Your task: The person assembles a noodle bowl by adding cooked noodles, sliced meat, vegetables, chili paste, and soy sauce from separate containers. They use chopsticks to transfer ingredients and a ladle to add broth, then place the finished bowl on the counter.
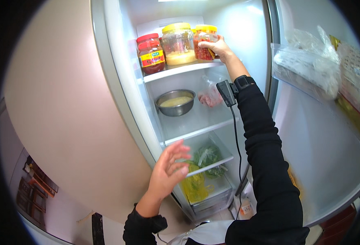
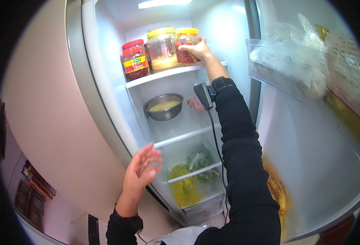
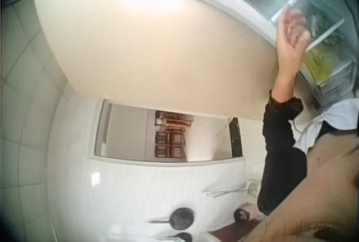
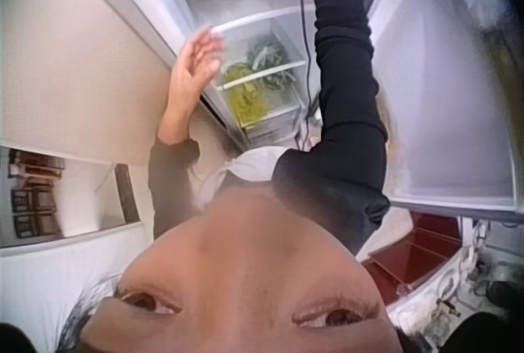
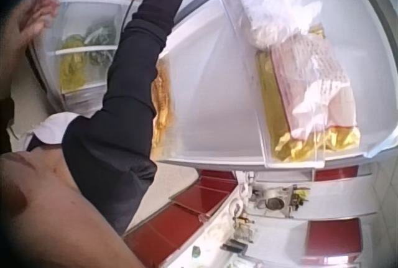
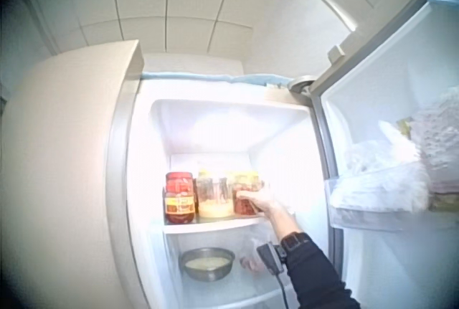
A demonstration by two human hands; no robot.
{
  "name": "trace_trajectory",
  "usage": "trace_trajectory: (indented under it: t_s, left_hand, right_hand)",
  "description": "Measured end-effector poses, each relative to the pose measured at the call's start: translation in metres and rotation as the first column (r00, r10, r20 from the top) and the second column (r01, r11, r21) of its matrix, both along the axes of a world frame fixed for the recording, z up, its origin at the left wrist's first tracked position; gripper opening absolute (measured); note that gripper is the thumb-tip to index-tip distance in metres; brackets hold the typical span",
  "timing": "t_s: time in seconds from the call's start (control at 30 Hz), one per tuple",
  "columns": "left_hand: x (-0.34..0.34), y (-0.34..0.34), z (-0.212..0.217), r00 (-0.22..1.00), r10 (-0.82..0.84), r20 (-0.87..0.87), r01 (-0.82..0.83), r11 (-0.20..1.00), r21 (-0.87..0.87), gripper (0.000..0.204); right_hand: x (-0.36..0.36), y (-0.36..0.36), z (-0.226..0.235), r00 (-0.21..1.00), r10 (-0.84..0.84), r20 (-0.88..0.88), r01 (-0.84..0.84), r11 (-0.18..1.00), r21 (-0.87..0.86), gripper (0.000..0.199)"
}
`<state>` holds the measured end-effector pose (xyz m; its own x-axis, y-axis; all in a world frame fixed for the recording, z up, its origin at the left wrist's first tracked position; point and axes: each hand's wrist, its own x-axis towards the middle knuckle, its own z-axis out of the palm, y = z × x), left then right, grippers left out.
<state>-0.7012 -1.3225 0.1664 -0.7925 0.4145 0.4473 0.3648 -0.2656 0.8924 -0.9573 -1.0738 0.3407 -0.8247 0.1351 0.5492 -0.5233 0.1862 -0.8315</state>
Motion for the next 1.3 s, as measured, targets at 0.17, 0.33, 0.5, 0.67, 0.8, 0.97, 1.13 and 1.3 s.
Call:
trace_trajectory:
  t_s: [0.17, 0.33, 0.5, 0.67, 0.8, 0.97, 1.13, 1.3]
  left_hand:
    - [0.013, 0.014, 0.002, 0.954, -0.269, 0.135, 0.176, 0.863, 0.474, 0.079]
    - [0.037, 0.029, -0.022, 0.651, -0.716, 0.253, 0.276, 0.534, 0.799, 0.075]
    - [0.104, 0.045, -0.091, 0.553, -0.749, 0.365, 0.089, 0.489, 0.868, 0.062]
    - [0.174, 0.034, -0.153, 0.247, -0.873, 0.421, 0.123, 0.46, 0.88, 0.058]
    - [0.206, -0.002, -0.197, 0.303, -0.753, 0.584, 0.019, 0.617, 0.786, 0.047]
    - [0.237, -0.051, -0.245, 0.274, -0.743, 0.611, 0.032, 0.642, 0.766, 0.046]
    - [0.277, -0.042, -0.265, 0.254, -0.682, 0.686, 0.07, 0.72, 0.69, 0.064]
    - [0.292, 0.046, -0.255, 0.094, -0.697, 0.711, 0.169, 0.715, 0.678, 0.056]
  right_hand:
    - [0.13, -0.026, -0.033, 0.975, 0.217, -0.045, -0.22, 0.973, -0.064, 0.087]
    - [0.288, -0.063, -0.13, 0.925, 0.354, -0.138, -0.341, 0.934, 0.108, 0.088]
    - [0.417, -0.082, -0.196, 0.996, 0.06, 0.059, -0.081, 0.875, 0.477, 0.102]
    - [0.518, 0.021, -0.205, 0.439, -0.748, -0.497, 0.877, 0.478, 0.055, 0.075]
    - [0.535, 0.128, -0.209, 0.439, -0.898, 0.028, 0.866, 0.415, -0.278, 0.056]
    - [0.523, 0.14, -0.244, 0.575, -0.816, 0.06, 0.81, 0.558, -0.181, 0.051]
    - [0.542, 0.063, -0.253, 0.844, -0.533, -0.058, 0.536, 0.834, 0.133, 0.058]
    - [0.573, 0.029, -0.238, 0.954, -0.291, -0.071, 0.283, 0.799, 0.53, 0.042]
